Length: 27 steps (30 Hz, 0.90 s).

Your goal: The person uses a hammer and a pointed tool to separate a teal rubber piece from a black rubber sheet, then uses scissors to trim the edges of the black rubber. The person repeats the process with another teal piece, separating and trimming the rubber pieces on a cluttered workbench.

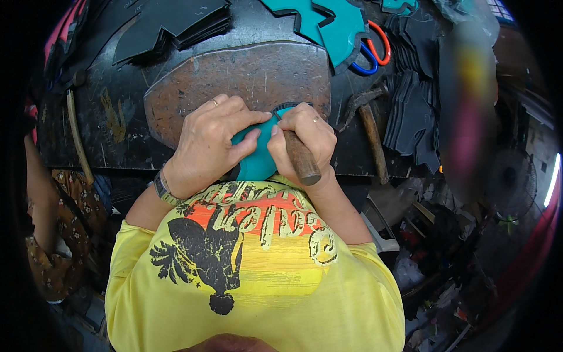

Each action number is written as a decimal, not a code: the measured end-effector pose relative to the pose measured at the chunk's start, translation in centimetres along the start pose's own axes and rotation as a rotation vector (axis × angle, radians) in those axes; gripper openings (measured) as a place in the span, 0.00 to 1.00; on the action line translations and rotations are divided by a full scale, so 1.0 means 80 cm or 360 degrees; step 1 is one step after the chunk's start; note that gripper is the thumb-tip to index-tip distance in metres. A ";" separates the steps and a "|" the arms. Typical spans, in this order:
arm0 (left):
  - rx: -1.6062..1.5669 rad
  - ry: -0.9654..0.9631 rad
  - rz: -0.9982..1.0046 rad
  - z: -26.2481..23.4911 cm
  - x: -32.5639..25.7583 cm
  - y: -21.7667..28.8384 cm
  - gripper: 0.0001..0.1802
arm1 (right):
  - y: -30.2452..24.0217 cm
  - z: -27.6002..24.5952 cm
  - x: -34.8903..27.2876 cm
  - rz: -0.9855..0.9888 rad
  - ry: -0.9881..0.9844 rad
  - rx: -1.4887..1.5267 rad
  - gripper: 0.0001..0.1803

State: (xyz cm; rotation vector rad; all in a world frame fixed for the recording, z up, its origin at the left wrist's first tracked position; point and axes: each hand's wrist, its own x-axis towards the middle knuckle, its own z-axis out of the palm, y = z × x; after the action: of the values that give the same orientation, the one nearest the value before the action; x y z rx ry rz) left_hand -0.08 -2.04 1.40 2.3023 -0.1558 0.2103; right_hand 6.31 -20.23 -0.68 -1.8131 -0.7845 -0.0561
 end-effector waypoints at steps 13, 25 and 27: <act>-0.0140 -0.0128 -0.0236 -0.007 0.003 0.002 0.11 | 0.000 -0.001 -0.002 0.0002 0.0030 0.0053 0.07; -0.0109 0.0014 -0.0027 0.003 -0.001 -0.001 0.10 | 0.007 -0.002 -0.003 -0.0053 0.0001 0.0113 0.06; -0.0124 0.0005 -0.0057 0.004 -0.001 -0.001 0.10 | 0.006 0.001 -0.002 -0.0118 -0.0007 0.0027 0.06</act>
State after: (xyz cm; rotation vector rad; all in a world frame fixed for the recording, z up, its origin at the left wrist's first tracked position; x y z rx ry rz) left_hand -0.08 -2.19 1.11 2.2253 -0.1190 0.1866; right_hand 6.43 -20.32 -1.19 -1.7683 -0.8525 -0.0934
